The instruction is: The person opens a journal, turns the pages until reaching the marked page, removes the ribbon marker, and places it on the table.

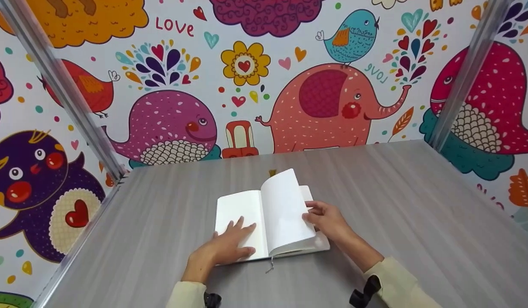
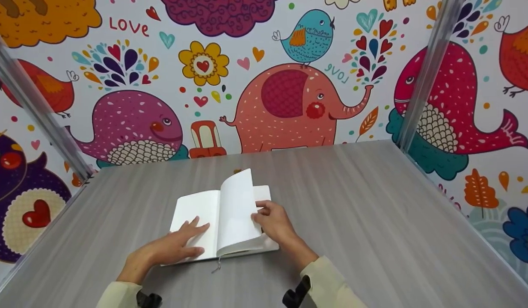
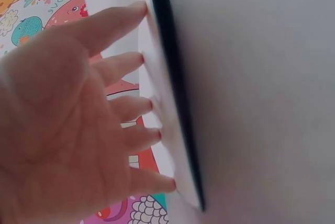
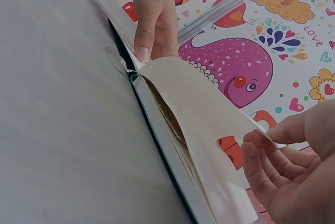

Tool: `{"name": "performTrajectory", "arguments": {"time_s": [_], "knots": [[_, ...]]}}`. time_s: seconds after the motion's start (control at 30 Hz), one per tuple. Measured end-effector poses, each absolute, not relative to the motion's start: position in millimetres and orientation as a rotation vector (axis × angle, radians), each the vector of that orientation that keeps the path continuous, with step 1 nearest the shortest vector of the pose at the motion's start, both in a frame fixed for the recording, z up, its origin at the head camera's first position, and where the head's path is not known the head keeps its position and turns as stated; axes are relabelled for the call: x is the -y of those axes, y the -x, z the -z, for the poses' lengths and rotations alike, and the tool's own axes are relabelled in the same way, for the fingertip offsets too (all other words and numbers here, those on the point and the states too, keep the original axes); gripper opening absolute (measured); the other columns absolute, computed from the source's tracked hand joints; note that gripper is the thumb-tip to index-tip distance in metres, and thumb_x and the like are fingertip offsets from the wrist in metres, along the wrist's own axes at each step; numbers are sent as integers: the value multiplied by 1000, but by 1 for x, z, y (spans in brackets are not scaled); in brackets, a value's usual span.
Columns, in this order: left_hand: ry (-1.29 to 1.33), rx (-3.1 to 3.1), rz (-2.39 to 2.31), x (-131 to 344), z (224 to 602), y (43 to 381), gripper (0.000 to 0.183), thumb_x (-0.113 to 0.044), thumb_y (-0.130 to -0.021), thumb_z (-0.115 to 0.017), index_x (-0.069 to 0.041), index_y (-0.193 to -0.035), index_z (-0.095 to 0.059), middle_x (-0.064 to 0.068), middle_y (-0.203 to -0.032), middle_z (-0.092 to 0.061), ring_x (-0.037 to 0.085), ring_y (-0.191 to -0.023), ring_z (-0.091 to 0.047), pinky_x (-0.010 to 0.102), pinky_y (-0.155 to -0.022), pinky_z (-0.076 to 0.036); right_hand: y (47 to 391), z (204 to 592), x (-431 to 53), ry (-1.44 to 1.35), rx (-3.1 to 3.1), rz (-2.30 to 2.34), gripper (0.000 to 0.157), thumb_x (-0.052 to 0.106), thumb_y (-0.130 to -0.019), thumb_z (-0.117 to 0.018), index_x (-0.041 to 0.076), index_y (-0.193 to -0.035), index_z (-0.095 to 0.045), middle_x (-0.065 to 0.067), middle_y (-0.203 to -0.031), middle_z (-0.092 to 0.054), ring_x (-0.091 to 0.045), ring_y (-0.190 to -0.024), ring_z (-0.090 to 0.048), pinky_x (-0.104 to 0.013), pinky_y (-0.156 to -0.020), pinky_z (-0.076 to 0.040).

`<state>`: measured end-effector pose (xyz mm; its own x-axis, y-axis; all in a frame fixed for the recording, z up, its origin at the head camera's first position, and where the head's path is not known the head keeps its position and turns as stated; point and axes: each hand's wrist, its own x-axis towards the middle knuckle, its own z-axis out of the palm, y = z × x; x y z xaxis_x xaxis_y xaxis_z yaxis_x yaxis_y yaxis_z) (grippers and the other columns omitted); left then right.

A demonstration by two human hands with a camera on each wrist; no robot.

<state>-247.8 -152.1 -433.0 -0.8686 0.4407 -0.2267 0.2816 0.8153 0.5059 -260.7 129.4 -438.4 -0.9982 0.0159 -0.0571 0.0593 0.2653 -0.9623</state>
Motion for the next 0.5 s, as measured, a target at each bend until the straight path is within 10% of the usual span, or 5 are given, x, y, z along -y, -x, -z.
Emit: {"name": "performTrajectory", "arguments": {"time_s": [0.5], "knots": [[-523, -2733, -683, 169, 435, 242, 61, -30, -98, -62, -10, -152, -43, 28, -163, -23, 52, -150, -20, 79, -111, -17, 258, 428, -114, 292, -2415, 1922, 42, 22, -99, -62, 2, -136, -60, -15, -128, -68, -12, -102, -62, -22, -83, -49]]}}
